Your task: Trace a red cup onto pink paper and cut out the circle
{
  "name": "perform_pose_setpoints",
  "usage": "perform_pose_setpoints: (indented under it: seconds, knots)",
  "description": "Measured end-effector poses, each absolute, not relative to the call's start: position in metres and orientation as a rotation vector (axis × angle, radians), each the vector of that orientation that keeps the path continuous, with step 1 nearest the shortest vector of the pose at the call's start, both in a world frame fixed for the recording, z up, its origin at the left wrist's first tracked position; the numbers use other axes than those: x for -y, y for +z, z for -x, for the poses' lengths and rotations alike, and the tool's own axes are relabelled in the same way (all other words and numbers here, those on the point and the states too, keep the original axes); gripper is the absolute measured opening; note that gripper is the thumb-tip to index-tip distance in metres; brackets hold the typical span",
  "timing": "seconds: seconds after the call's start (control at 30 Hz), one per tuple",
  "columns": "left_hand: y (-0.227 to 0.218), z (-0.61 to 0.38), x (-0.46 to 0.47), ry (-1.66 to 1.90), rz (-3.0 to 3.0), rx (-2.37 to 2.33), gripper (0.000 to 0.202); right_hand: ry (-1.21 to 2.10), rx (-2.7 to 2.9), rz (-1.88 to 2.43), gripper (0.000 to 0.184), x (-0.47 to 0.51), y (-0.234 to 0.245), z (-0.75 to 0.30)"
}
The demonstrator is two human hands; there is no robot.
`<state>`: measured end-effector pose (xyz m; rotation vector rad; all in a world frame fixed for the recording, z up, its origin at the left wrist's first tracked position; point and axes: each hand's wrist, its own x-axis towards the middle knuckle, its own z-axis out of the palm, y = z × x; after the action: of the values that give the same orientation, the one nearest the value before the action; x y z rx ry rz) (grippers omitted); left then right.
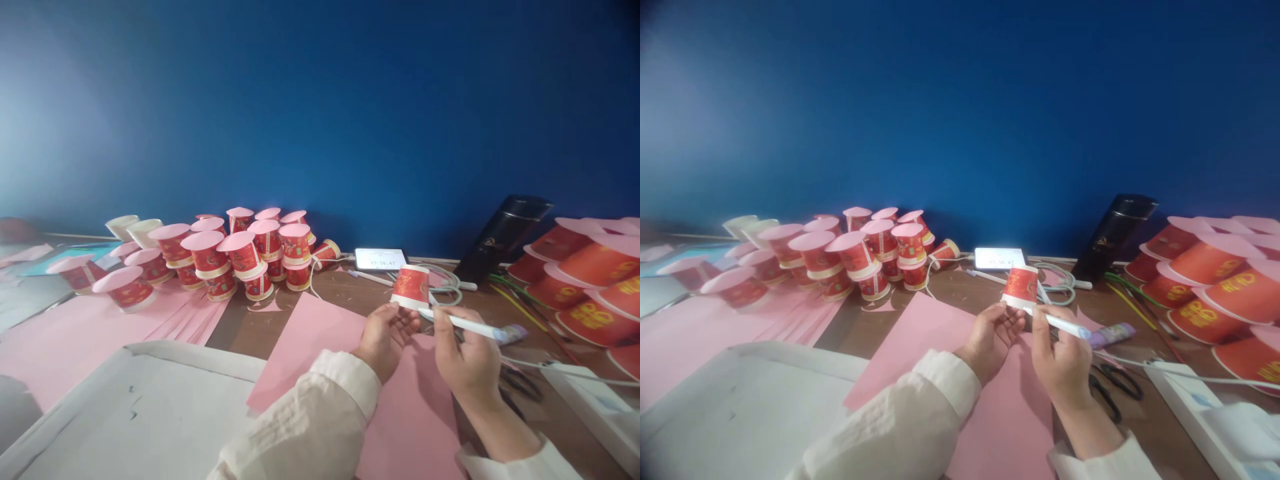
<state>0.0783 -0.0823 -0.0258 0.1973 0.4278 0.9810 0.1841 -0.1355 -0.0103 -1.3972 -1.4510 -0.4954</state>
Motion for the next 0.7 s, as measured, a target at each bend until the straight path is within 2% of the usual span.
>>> perform_pose_setpoints:
  seconds: [0.23,0.7]
  knots:
    - [-0.024,-0.0788,0.0825,0.981,-0.202,-0.452,0.009,-0.428,1.384,1.442,0.021,0.1387,-0.0074,-0.1853]
    - [-0.0272,-0.0812,0.0837,0.994,-0.287,-0.413,0.005,-0.459,1.494,1.341,0.016,0.1359,-0.0077,-0.1776]
